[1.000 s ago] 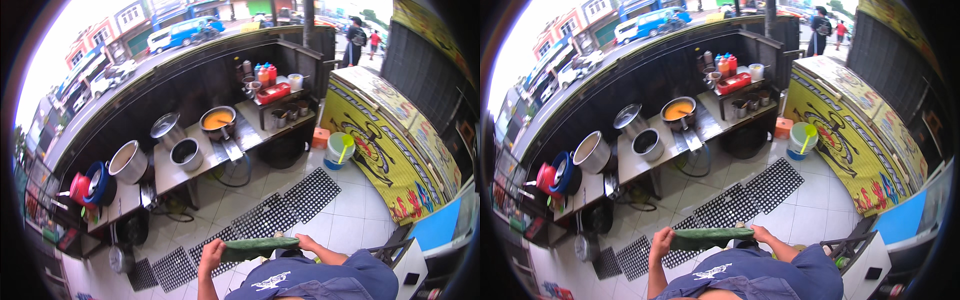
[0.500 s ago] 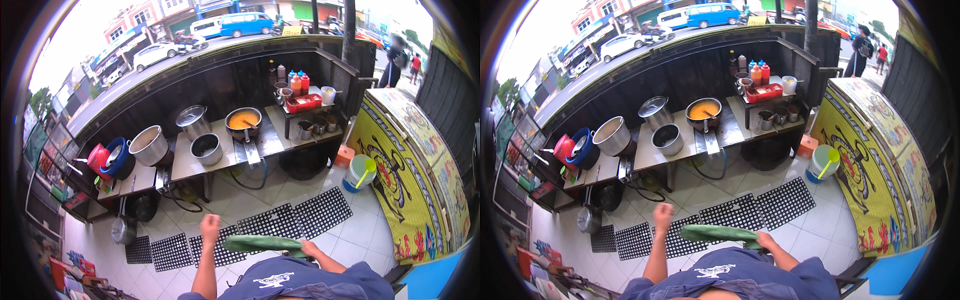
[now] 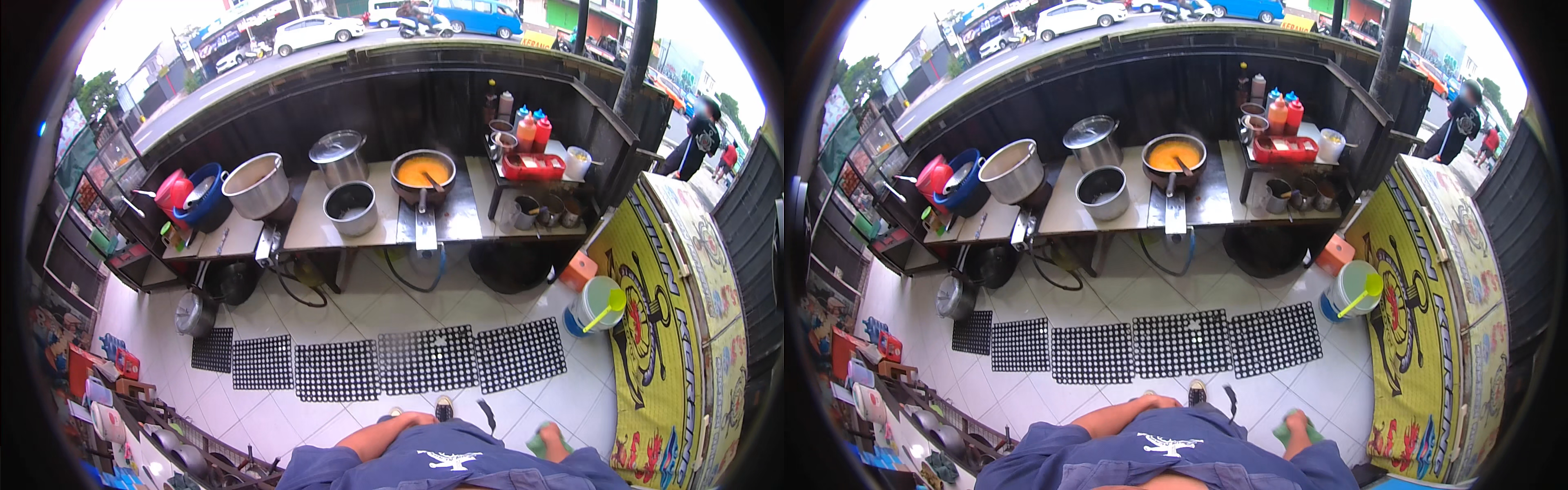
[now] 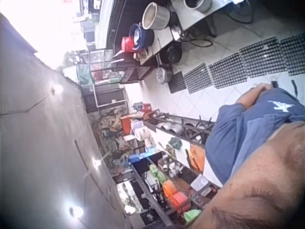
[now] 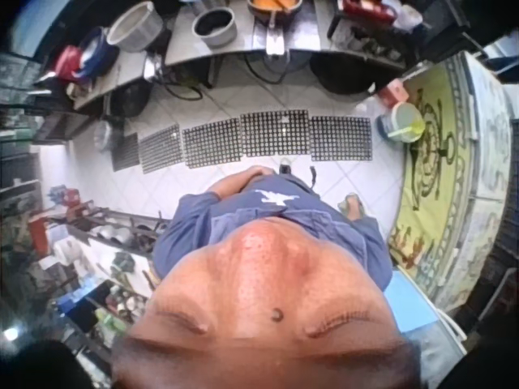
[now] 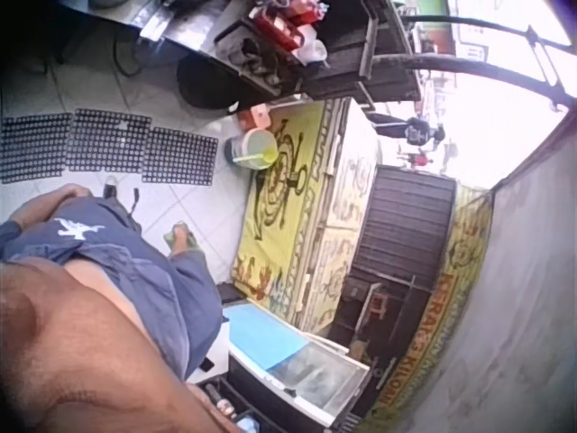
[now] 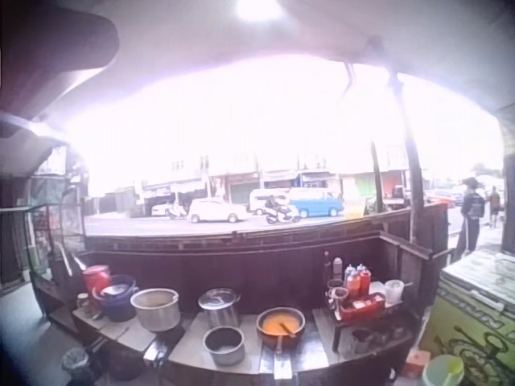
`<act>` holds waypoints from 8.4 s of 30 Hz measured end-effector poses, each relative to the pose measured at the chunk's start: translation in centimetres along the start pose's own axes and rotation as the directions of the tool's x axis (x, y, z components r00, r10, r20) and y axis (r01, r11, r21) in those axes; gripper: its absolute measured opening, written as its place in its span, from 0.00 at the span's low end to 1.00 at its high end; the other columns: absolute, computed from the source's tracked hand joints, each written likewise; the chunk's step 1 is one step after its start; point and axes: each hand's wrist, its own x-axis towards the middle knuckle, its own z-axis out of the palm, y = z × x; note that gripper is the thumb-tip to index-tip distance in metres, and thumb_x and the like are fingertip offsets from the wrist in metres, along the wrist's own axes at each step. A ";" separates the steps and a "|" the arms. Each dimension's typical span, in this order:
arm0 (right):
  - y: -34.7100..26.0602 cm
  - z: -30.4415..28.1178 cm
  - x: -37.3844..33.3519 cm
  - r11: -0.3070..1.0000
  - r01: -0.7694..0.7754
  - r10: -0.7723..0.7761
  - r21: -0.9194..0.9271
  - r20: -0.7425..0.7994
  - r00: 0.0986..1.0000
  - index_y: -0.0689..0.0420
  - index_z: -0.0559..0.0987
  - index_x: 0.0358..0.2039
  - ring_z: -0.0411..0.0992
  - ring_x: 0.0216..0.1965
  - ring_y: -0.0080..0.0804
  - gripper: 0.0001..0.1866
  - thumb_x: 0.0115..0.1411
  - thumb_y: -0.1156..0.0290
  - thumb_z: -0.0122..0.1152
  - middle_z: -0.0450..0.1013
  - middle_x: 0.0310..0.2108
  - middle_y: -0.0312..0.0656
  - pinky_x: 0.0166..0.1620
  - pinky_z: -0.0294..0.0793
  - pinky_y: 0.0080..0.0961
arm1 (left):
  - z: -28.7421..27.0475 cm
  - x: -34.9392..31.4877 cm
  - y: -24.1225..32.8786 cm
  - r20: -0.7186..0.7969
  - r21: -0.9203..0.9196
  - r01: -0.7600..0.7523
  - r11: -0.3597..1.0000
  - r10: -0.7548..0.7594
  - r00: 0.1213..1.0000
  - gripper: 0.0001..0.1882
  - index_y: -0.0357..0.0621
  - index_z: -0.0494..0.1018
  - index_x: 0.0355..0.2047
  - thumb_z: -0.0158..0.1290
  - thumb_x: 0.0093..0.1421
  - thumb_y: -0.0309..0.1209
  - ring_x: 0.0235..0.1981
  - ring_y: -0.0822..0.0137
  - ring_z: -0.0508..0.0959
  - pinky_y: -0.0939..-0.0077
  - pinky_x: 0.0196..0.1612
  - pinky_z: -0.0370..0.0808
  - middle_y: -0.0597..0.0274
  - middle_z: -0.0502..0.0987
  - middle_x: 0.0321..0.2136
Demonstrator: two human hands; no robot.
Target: The person stirs a pot of orange-colored liquid on a gas stove using a ladle. They occasionally add ingredients from small containers and wipe their hands with a green cloth. The task takes place in a street food stall environment.
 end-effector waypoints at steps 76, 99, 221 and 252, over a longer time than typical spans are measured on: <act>-94.1 -18.8 23.4 0.694 0.720 -0.690 0.002 -0.284 0.666 0.59 0.66 0.39 0.70 0.39 0.58 0.17 0.53 0.66 0.59 0.70 0.36 0.57 0.43 0.68 0.50 | -46.9 -25.2 -4.2 -0.782 -0.454 0.184 0.872 -0.488 0.388 0.21 0.41 0.75 0.42 0.59 0.46 0.34 0.42 0.51 0.78 0.64 0.46 0.72 0.47 0.79 0.38; -93.4 -33.6 16.2 0.580 0.814 -0.813 0.010 -0.055 0.580 0.56 0.77 0.44 0.71 0.47 0.51 0.19 0.58 0.62 0.43 0.74 0.42 0.53 0.51 0.68 0.38 | -49.2 -25.9 -6.7 -0.735 -0.672 -0.415 0.614 -0.623 0.268 0.09 0.39 0.75 0.32 0.56 0.49 0.24 0.24 0.70 0.74 0.74 0.30 0.70 0.64 0.76 0.24; -97.3 -22.8 15.6 0.836 0.547 -0.498 0.050 -0.353 0.792 0.47 0.74 0.45 0.74 0.36 0.56 0.16 0.63 0.57 0.42 0.76 0.31 0.54 0.40 0.72 0.52 | -52.9 -28.8 -17.3 -0.804 -0.573 -0.058 0.818 -0.547 0.232 0.19 0.34 0.75 0.41 0.54 0.51 0.34 0.40 0.52 0.77 0.65 0.42 0.71 0.45 0.78 0.36; -99.6 -19.6 19.7 0.673 0.723 -0.645 0.159 -0.353 0.678 0.49 0.75 0.49 0.73 0.42 0.53 0.19 0.64 0.57 0.44 0.76 0.39 0.53 0.46 0.71 0.45 | -52.1 -26.4 -22.9 -0.814 -0.542 0.056 0.838 -0.540 0.213 0.20 0.34 0.74 0.42 0.53 0.53 0.36 0.42 0.47 0.77 0.62 0.43 0.72 0.41 0.78 0.37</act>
